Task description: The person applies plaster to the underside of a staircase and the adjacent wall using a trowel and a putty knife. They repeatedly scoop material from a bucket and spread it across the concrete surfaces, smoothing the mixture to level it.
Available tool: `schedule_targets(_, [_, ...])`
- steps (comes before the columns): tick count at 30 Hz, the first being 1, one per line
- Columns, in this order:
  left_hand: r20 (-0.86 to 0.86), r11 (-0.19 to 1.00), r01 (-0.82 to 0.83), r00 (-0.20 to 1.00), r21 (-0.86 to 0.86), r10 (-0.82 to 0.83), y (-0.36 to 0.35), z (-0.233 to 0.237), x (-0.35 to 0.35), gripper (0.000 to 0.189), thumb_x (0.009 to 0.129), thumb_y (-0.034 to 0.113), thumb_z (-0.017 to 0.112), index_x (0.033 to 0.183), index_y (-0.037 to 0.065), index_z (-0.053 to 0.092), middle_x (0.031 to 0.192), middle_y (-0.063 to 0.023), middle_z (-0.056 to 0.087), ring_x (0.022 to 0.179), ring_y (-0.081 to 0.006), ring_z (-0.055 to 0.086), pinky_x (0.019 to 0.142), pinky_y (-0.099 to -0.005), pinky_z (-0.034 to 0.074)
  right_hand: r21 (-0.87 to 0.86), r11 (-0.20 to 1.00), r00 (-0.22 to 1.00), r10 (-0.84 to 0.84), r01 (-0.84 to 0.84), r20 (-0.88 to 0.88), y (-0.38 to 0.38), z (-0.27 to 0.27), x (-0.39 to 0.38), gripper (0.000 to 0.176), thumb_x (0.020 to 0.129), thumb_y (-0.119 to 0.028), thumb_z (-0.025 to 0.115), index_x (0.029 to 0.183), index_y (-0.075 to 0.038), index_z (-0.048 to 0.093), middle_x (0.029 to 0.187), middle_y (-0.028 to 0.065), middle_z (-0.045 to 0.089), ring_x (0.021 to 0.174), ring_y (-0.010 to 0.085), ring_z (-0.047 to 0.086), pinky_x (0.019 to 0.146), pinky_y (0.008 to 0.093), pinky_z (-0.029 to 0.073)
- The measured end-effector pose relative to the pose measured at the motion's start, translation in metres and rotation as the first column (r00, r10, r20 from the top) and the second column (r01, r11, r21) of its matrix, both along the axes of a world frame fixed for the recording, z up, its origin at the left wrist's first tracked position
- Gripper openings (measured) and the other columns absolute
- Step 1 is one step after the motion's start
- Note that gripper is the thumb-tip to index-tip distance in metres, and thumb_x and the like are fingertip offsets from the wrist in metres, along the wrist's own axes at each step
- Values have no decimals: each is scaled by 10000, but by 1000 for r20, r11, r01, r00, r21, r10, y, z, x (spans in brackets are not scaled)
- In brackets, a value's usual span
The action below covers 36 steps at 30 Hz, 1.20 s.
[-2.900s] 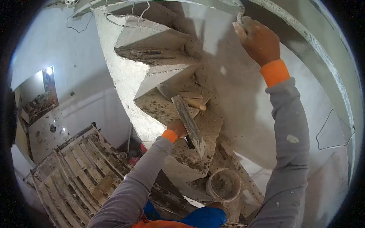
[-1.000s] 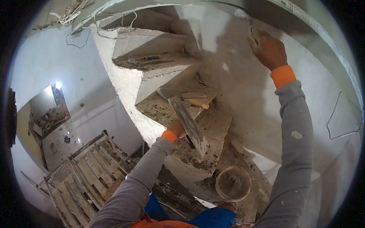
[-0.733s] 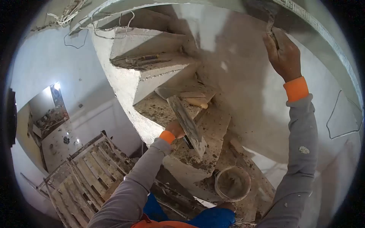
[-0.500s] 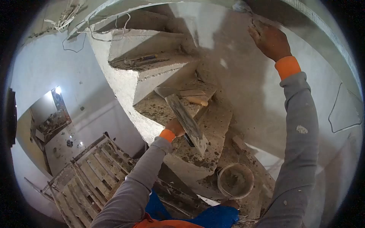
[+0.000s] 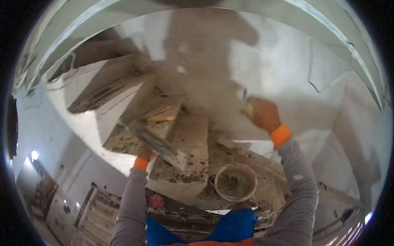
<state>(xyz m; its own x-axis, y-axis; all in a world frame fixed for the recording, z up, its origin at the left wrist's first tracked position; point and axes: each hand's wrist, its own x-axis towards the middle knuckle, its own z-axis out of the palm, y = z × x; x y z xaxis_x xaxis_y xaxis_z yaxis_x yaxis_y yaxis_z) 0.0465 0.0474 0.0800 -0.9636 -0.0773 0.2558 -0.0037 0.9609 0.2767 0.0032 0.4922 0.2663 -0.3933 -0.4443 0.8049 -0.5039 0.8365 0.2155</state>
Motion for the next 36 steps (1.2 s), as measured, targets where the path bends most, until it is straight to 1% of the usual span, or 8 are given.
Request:
schedule_targets(6, [-110,990,30,993,-139,-46,-18,-30,-24,540,883,364,454,1360,115,404,1441,-102,343,1327,-296,303,1077,-378,296,191,959,798,-279,208,534,90,-144,36,500,753,-558,626,980,-113,642,815,116,650,751,320,620,656,438,485])
schedule_targets(11, [37,1000,10,999,5,-10,-5,-3,-10,526,899,370,430,1357,112,409,1430,-110,360,1320,-290,320,1078,-375,299,311,911,686,-409,271,601,120,-193,64,486,759,-538,625,994,-112,635,818,119,641,760,322,611,673,449,484])
schedule_targets(13, [84,996,-89,993,16,87,-14,-14,-15,678,805,459,602,1338,80,426,1420,-120,378,1301,-305,341,1093,-377,268,296,937,774,-324,184,543,134,-218,57,480,731,-515,661,989,-111,624,826,124,642,775,332,611,668,429,494])
schedule_targets(18, [-248,940,-13,966,-342,-77,-26,-34,-29,488,886,339,443,1320,116,460,1384,-125,420,1253,-322,408,1044,-369,347,406,899,808,-359,165,466,121,-226,49,448,742,-472,657,980,-94,619,815,129,631,754,324,609,650,431,488])
schedule_targets(21, [-106,975,64,990,-214,-88,-48,-52,-50,455,903,315,452,1304,99,466,1401,-116,404,1294,-313,349,1100,-388,243,530,831,686,-487,171,542,107,-218,48,463,784,-480,613,1015,-79,595,851,152,621,834,330,603,709,453,477])
schedule_targets(27, [-82,936,124,984,-329,-159,-27,-23,-25,408,881,265,436,1224,66,534,1305,-140,502,1208,-330,448,1023,-377,357,669,737,624,-569,98,536,68,-231,25,267,793,-310,579,943,-100,648,833,150,646,798,322,637,694,432,517])
schedule_targets(31, [-137,898,75,980,-434,-148,-32,-28,-30,398,880,261,442,1212,69,544,1299,-130,510,1203,-320,455,1022,-378,354,592,795,801,-438,133,409,64,-281,1,168,788,-202,554,813,-101,686,830,131,669,768,296,655,645,410,532])
schedule_targets(36, [-109,924,93,984,-372,-143,-33,-28,-30,404,884,270,442,1229,84,536,1317,-122,496,1218,-312,440,1031,-377,345,665,739,782,-476,107,402,41,-328,-19,129,770,-168,557,771,-104,669,774,106,647,761,280,646,665,410,519])
